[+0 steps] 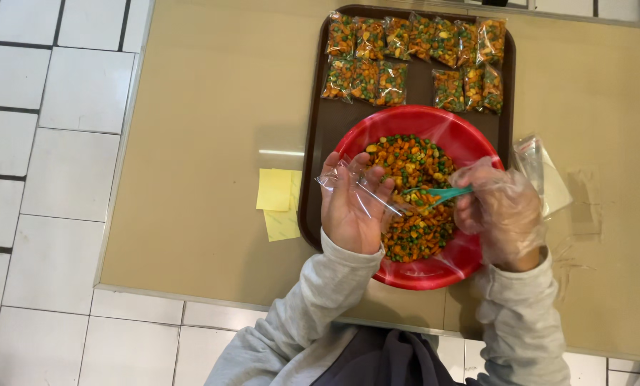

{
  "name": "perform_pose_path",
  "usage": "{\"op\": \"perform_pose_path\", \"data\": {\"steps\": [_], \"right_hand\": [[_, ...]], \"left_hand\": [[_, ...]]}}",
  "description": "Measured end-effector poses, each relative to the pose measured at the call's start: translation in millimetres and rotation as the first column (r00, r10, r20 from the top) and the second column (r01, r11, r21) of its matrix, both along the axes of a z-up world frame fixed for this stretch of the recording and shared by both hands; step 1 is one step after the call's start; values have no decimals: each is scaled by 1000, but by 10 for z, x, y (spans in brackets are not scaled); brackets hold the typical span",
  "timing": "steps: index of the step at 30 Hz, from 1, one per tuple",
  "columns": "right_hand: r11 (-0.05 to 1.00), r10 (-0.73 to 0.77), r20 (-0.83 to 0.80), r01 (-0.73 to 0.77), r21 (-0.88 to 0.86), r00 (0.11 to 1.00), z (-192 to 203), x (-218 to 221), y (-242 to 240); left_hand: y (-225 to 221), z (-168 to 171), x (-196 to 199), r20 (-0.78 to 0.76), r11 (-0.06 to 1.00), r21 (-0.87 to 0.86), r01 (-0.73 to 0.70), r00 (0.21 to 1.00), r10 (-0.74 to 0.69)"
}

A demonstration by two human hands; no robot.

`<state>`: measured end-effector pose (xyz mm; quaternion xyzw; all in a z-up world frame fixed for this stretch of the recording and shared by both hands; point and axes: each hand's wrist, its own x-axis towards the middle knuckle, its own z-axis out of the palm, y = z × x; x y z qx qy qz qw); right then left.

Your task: The person uses a spoon to scoop a mixture of snacks into small plastic bags, which they then seal by hand and place on a tray.

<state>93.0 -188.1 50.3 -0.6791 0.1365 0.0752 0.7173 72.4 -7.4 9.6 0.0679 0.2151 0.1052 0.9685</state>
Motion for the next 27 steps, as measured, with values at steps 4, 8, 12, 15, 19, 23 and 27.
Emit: {"op": "perform_pose_path", "data": {"steps": [4, 8, 12, 15, 19, 23, 27], "right_hand": [[984, -30, 19, 26, 178, 999, -72, -181, -135], [981, -184, 172, 171, 88, 968, 69, -354, -49], [970, -238, 230, 216, 114, 944, 201, -457, 95], [933, -354, 254, 358, 32, 900, 291, -504, 312], [990, -121, 287, 138, -39, 950, 91, -447, 124], [912, -233, 20, 226, -344, 972, 356, -371, 372], [549, -8, 209, 179, -817, 978, 683, -471, 600]], "left_hand": [[-59, -3, 35, -29, 999, -31, -18, 999, 17], [-132, 3, 31, 21, 999, 21, -30, 999, 30], [-218, 2, 17, 6, 1000, 6, -30, 1000, 30], [-307, 29, -17, -35, 1000, 3, -30, 999, 30], [-444, 70, -78, -106, 999, 29, -25, 994, 28], [-510, 134, -111, -131, 1000, -23, -19, 991, 16], [-507, 121, -106, -147, 997, -80, -10, 989, -2]]}}
